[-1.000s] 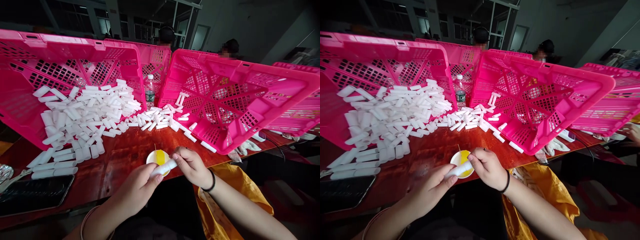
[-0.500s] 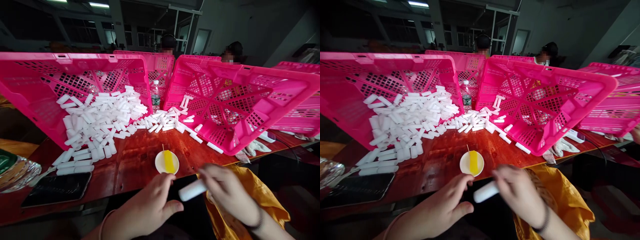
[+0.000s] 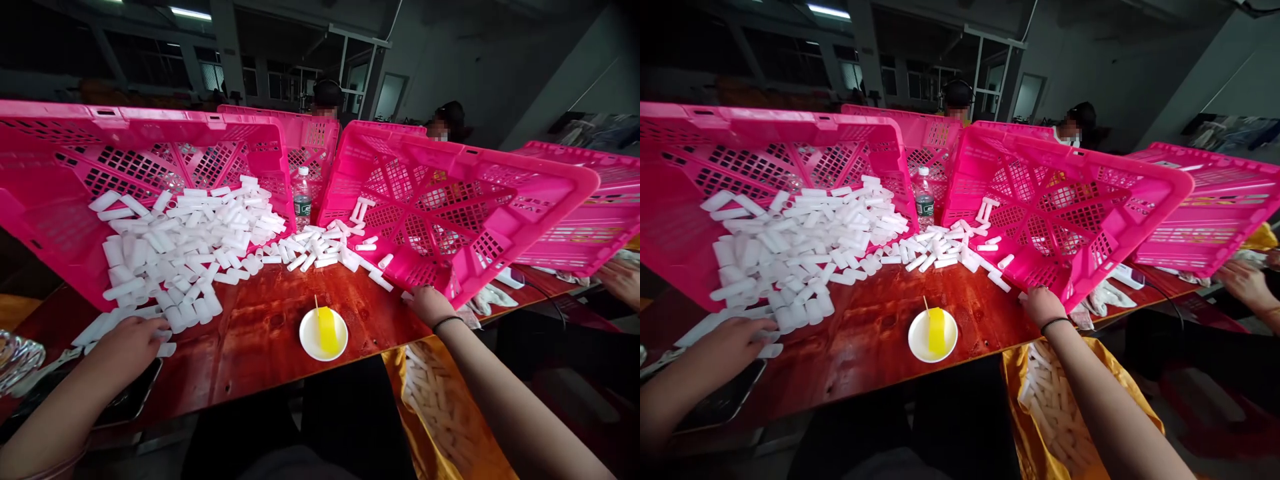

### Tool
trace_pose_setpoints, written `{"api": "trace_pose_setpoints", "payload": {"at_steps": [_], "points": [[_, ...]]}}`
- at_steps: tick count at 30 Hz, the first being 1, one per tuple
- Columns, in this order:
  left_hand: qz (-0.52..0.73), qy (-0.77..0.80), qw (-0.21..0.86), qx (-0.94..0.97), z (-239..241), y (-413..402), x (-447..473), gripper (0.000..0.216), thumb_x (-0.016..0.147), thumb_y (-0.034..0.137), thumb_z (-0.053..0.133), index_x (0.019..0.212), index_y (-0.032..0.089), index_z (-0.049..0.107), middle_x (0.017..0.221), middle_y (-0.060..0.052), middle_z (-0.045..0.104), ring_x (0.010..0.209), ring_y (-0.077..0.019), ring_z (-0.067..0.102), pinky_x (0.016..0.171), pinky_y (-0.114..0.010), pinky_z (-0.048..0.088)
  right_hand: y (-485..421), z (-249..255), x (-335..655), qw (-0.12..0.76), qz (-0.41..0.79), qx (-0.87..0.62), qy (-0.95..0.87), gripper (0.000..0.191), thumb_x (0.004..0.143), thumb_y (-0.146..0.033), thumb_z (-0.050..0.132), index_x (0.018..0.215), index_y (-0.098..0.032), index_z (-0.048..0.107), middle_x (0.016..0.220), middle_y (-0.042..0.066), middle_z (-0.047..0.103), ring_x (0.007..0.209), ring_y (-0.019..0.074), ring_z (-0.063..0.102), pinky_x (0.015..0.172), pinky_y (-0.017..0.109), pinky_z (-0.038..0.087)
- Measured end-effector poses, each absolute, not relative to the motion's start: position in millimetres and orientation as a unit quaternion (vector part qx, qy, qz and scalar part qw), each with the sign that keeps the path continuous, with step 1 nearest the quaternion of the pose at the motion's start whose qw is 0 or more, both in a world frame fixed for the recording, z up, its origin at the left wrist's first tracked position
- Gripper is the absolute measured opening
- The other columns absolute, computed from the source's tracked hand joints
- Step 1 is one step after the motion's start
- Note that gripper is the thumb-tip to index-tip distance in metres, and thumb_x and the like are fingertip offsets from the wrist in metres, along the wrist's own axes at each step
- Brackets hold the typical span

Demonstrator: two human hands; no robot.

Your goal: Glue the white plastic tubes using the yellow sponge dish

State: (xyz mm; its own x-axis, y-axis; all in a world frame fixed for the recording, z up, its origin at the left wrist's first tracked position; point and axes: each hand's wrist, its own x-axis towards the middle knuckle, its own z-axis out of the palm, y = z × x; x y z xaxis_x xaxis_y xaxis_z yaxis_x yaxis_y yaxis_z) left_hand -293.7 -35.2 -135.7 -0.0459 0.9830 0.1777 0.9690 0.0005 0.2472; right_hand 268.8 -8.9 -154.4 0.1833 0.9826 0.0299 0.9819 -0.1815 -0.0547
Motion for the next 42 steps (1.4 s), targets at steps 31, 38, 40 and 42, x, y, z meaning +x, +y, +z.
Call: {"api": "trace_pose_setpoints", "payload": {"at_steps": [31,38,40,42], "points": [[0.266,0.54,0.263,0.754,-161.6,-58.2,-130.4,0.032,0.079,0.03,0.064,0.111,0.026,0.065,0.105,-0.004,0.07,0.094,-0.0225,0.067,0.089,-0.038,0.053,-57.3,-183.4,168.6,0.361,0.174,-0.358,-0.843,0.025,0.091,-0.013,0.052,0.111,-0.023,0.061,0.104,0.01,0.059,0.097,0.0202,0.06,0.081,0.035,0.055],[0.298,0.471,0.288,0.779,-164.6,-53.5,-107.3,0.013,0.092,0.024,0.044,0.093,0.021,0.057,0.115,-0.01,0.062,0.111,-0.022,0.059,0.095,-0.038,0.049,-58.3,-183.9,168.1,0.348,0.232,-0.387,-0.822,0.032,0.093,-0.017,0.051,0.124,-0.024,0.053,0.109,0.01,0.063,0.101,0.0207,0.062,0.086,0.036,0.054],[0.295,0.45,0.303,0.786,-166.3,-53.7,-101.2,0.012,0.089,0.031,0.053,0.096,0.021,0.054,0.128,-0.013,0.056,0.122,-0.0258,0.053,0.097,-0.041,0.048,-58.5,-183.7,168.4,0.348,0.194,-0.373,-0.838,0.028,0.092,-0.014,0.051,0.117,-0.024,0.059,0.107,0.01,0.061,0.102,0.0212,0.061,0.086,0.036,0.054],[0.278,0.431,0.309,0.801,-168.0,-52.8,-94.7,0.04,0.074,0.045,0.073,0.099,0.02,0.053,0.141,-0.017,0.045,0.129,-0.0323,0.046,0.099,-0.045,0.047,-58.7,-182.8,169.0,0.351,0.187,-0.36,-0.844,0.027,0.091,-0.013,0.052,0.115,-0.024,0.059,0.109,0.011,0.058,0.106,0.0221,0.059,0.087,0.037,0.053]]}}
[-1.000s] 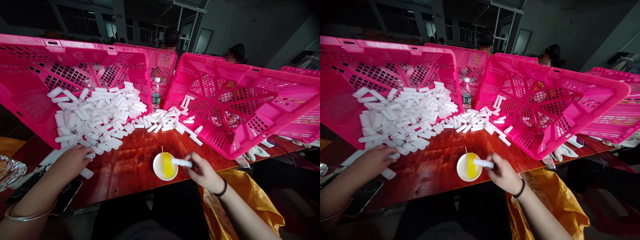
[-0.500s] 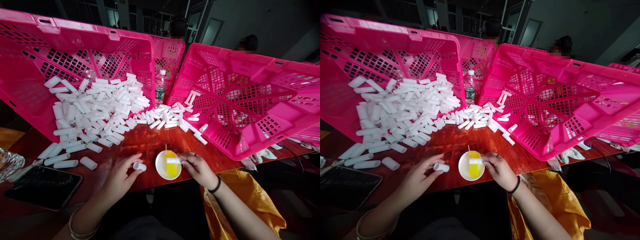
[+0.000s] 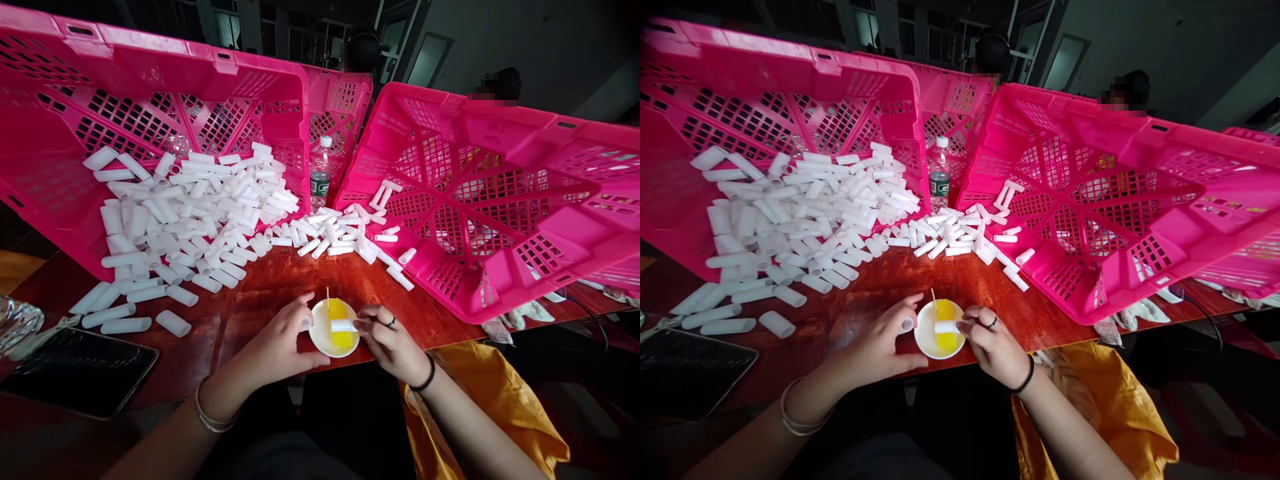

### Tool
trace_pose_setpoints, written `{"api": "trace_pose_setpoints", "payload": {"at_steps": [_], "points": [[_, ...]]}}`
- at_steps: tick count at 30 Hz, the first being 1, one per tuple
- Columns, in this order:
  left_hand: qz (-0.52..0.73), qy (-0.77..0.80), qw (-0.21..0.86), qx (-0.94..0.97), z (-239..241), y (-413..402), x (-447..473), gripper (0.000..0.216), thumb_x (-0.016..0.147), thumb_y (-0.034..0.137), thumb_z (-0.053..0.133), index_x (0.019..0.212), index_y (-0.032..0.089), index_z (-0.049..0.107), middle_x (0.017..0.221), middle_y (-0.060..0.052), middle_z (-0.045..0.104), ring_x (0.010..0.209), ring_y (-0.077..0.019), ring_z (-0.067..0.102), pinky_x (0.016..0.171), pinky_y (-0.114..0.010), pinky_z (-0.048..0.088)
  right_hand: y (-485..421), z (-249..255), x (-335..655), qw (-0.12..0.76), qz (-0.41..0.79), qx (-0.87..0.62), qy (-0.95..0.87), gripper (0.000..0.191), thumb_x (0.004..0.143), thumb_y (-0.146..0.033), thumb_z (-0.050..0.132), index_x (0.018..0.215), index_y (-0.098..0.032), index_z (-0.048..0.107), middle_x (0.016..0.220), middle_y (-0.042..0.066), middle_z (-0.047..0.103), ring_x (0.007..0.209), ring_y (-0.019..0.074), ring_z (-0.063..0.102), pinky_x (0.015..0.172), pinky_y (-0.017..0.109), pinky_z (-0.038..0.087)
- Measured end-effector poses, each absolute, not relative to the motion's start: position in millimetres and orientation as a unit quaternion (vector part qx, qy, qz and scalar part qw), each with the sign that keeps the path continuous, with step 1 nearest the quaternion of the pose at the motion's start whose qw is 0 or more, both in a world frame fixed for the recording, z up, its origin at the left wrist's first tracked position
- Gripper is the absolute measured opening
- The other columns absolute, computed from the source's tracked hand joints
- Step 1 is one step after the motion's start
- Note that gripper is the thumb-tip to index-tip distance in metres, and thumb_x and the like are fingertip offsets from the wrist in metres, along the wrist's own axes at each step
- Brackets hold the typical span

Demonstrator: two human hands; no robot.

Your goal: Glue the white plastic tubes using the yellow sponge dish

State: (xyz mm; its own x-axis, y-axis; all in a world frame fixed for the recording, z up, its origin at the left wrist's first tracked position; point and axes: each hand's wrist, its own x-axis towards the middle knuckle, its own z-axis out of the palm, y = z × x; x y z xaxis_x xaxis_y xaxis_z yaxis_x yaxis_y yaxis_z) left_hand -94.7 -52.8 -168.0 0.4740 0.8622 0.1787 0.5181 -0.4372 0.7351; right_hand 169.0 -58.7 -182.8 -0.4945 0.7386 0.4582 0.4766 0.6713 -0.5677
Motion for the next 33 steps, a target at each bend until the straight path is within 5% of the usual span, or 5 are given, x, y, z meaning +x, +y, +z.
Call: {"api": "trace_pose_setpoints", "payload": {"at_steps": [4,16,23,28,33], "points": [[0.257,0.444,0.289,0.808,-171.0,-48.7,-81.0,0.077,0.045,0.049,0.089,0.106,0.02,0.052,0.142,-0.019,0.044,0.13,-0.0387,0.043,0.103,-0.054,0.042,-57.8,-179.5,169.7,0.353,0.26,-0.394,-0.808,0.032,0.092,-0.02,0.054,0.123,-0.023,0.053,0.11,0.011,0.063,0.102,0.0217,0.063,0.086,0.037,0.055],[0.226,0.458,0.289,0.809,-168.0,-44.0,-80.6,0.075,0.049,0.035,0.09,0.111,0.019,0.051,0.129,-0.015,0.055,0.121,-0.0333,0.05,0.102,-0.049,0.043,-56.4,-175.9,161.4,0.369,0.267,-0.411,-0.789,0.026,0.092,-0.019,0.054,0.118,-0.022,0.054,0.1,0.008,0.066,0.089,0.0185,0.066,0.078,0.032,0.057],[0.213,0.401,0.268,0.85,-166.3,-40.3,-96.0,0.076,0.054,0.04,0.087,0.116,0.019,0.049,0.141,-0.017,0.043,0.137,-0.038,0.03,0.108,-0.054,0.035,-58.9,-183.9,161.9,0.375,0.037,-0.29,-0.88,0.017,0.088,-0.007,0.052,0.092,-0.019,0.063,0.097,0.009,0.062,0.09,0.0216,0.061,0.075,0.035,0.054],[0.247,0.436,0.241,0.831,-154.6,-51.5,-110.9,0.019,0.093,0.029,0.048,0.109,0.02,0.048,0.131,-0.014,0.05,0.12,-0.0259,0.053,0.095,-0.04,0.049,-60.8,-181.5,152.8,0.481,0.243,-0.352,-0.765,0.015,0.087,-0.013,0.058,0.099,-0.023,0.057,0.1,0.008,0.065,0.094,0.0202,0.064,0.079,0.036,0.055],[0.247,0.424,0.221,0.843,-139.0,-68.2,-107.3,0.017,0.095,0.027,0.049,0.112,0.021,0.049,0.105,-0.005,0.063,0.097,-0.0191,0.062,0.084,-0.031,0.052,-76.4,-149.7,135.9,0.498,0.443,-0.391,-0.635,0.015,0.086,-0.028,0.065,0.099,-0.022,0.063,0.09,0.005,0.069,0.075,0.0144,0.065,0.066,0.025,0.055]]}}
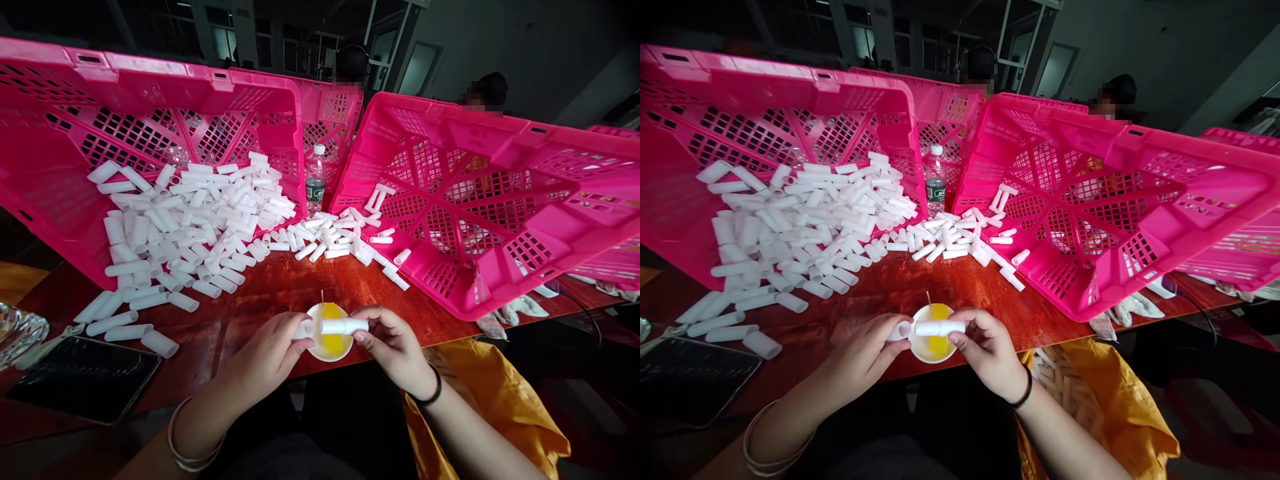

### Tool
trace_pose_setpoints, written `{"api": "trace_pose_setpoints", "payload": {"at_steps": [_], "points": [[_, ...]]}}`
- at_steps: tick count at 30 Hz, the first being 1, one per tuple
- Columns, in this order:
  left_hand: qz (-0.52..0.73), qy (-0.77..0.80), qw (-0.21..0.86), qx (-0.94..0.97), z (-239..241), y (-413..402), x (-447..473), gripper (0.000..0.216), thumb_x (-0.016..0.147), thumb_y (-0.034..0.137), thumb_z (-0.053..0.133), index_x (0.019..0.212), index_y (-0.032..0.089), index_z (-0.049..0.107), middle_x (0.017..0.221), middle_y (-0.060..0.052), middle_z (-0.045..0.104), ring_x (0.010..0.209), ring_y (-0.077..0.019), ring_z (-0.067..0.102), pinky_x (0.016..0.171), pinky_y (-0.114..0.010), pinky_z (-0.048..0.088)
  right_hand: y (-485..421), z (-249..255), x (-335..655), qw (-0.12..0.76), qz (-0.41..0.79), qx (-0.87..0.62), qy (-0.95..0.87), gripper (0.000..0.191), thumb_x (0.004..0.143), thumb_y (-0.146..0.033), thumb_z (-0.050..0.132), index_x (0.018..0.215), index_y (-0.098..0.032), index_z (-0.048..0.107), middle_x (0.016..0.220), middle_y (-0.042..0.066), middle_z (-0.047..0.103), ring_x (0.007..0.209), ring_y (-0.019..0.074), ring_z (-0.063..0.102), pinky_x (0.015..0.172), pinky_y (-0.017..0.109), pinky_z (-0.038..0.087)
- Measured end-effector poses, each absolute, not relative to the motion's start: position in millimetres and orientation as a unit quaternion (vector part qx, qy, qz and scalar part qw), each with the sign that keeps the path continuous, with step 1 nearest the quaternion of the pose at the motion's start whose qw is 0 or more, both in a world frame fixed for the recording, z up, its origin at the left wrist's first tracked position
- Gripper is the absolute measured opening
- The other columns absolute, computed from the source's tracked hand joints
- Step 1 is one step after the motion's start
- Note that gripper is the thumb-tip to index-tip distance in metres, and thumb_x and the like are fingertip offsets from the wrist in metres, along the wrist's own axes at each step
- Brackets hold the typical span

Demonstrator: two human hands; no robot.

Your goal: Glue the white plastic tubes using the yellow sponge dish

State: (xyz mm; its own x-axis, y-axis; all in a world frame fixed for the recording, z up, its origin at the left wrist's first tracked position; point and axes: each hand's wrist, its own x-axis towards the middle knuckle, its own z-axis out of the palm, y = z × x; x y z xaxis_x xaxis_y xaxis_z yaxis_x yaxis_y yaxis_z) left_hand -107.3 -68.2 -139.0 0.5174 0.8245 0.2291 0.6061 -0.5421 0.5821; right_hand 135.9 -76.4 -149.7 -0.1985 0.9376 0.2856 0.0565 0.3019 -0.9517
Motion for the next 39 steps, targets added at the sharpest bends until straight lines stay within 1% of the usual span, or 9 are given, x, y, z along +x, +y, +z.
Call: {"api": "trace_pose_setpoints", "payload": {"at_steps": [7,14,21,24,27,29,31,36,39], "points": [[0.183,0.412,0.041,0.892,-121.0,-78.4,-97.7,0.022,0.092,0.026,0.054,0.111,0.015,0.056,0.091,-0.008,0.066,0.082,-0.0261,0.062,0.074,-0.042,0.052,-86.0,-118.5,133.3,0.395,0.471,-0.438,-0.655,0.019,0.087,-0.031,0.063,0.099,-0.017,0.066,0.086,0.005,0.069,0.074,0.0138,0.064,0.067,0.026,0.054],[0.23,0.436,0.192,0.849,-117.5,-89.9,-99.1,0.016,0.095,0.029,0.049,0.106,0.019,0.054,0.098,-0.005,0.064,0.089,-0.0201,0.062,0.076,-0.031,0.051,-85.9,-98.6,140.0,0.377,0.361,-0.372,-0.767,0.017,0.091,-0.021,0.055,0.105,-0.02,0.065,0.098,0.009,0.068,0.089,0.0176,0.065,0.079,0.031,0.053],[0.225,0.425,0.15,0.864,-120.0,-101.1,-92.6,0.023,0.096,0.024,0.041,0.112,0.018,0.055,0.097,-0.01,0.062,0.089,-0.0249,0.059,0.078,-0.037,0.047,-93.6,-92.8,130.2,0.329,0.345,-0.408,-0.778,0.01,0.091,-0.019,0.053,0.095,-0.019,0.063,0.083,0.004,0.066,0.074,0.0135,0.061,0.068,0.024,0.049],[0.227,0.442,0.315,0.809,-116.5,-102.9,-84.0,0.019,0.092,0.029,0.045,0.094,0.016,0.059,0.084,-0.007,0.059,0.077,-0.0211,0.055,0.068,-0.032,0.044,-90.3,-94.8,122.5,0.328,0.334,-0.416,-0.779,0.017,0.093,-0.023,0.047,0.079,-0.019,0.056,0.068,0.0,0.057,0.06,0.0109,0.053,0.057,0.022,0.044],[0.214,0.402,0.655,0.603,-113.3,-103.9,-72.9,0.033,0.087,0.048,0.047,0.082,0.017,0.055,0.06,0.003,0.044,0.049,-0.0103,0.037,0.046,-0.023,0.028,-81.5,-98.3,114.7,0.363,0.303,-0.375,-0.798,0.029,0.096,-0.027,0.041,0.067,-0.02,0.046,0.059,-0.003,0.048,0.053,0.0098,0.046,0.054,0.023,0.039],[0.179,0.35,0.822,0.412,-112.1,-105.5,-66.1,0.039,0.082,0.056,0.049,0.08,0.017,0.052,0.054,0.008,0.034,0.042,-0.0064,0.02,0.042,-0.02,0.013,-77.0,-100.1,110.2,0.379,0.276,-0.343,-0.814,0.033,0.096,-0.028,0.038,0.064,-0.021,0.043,0.055,-0.003,0.045,0.051,0.01,0.044,0.054,0.023,0.038],[0.177,0.335,0.867,0.324,-111.5,-108.0,-61.2,0.039,0.078,0.057,0.053,0.079,0.017,0.051,0.052,0.009,0.032,0.041,-0.0052,0.014,0.042,-0.021,0.008,-77.3,-101.5,107.0,0.383,0.261,-0.341,-0.818,0.035,0.095,-0.028,0.038,0.061,-0.022,0.04,0.052,-0.004,0.042,0.049,0.0099,0.042,0.052,0.023,0.036],[0.287,0.389,0.736,0.474,-114.1,-120.5,-53.1,0.042,0.075,0.057,0.063,0.073,0.017,0.052,0.056,0.005,0.04,0.049,-0.0073,0.031,0.045,-0.022,0.022,-101.3,-106.2,106.0,0.344,0.228,-0.461,-0.786,0.033,0.094,-0.026,0.04,0.061,-0.022,0.037,0.051,-0.004,0.044,0.044,0.0106,0.044,0.046,0.024,0.035],[0.175,0.353,0.813,0.429,-113.5,-131.8,-44.8,0.043,0.076,0.061,0.056,0.072,0.019,0.05,0.053,0.006,0.036,0.045,-0.0084,0.028,0.043,-0.023,0.021,-122.5,-107.6,109.1,0.372,0.193,-0.439,-0.795,0.033,0.095,-0.024,0.039,0.063,-0.023,0.039,0.05,-0.003,0.045,0.043,0.0113,0.046,0.043,0.024,0.036]]}}
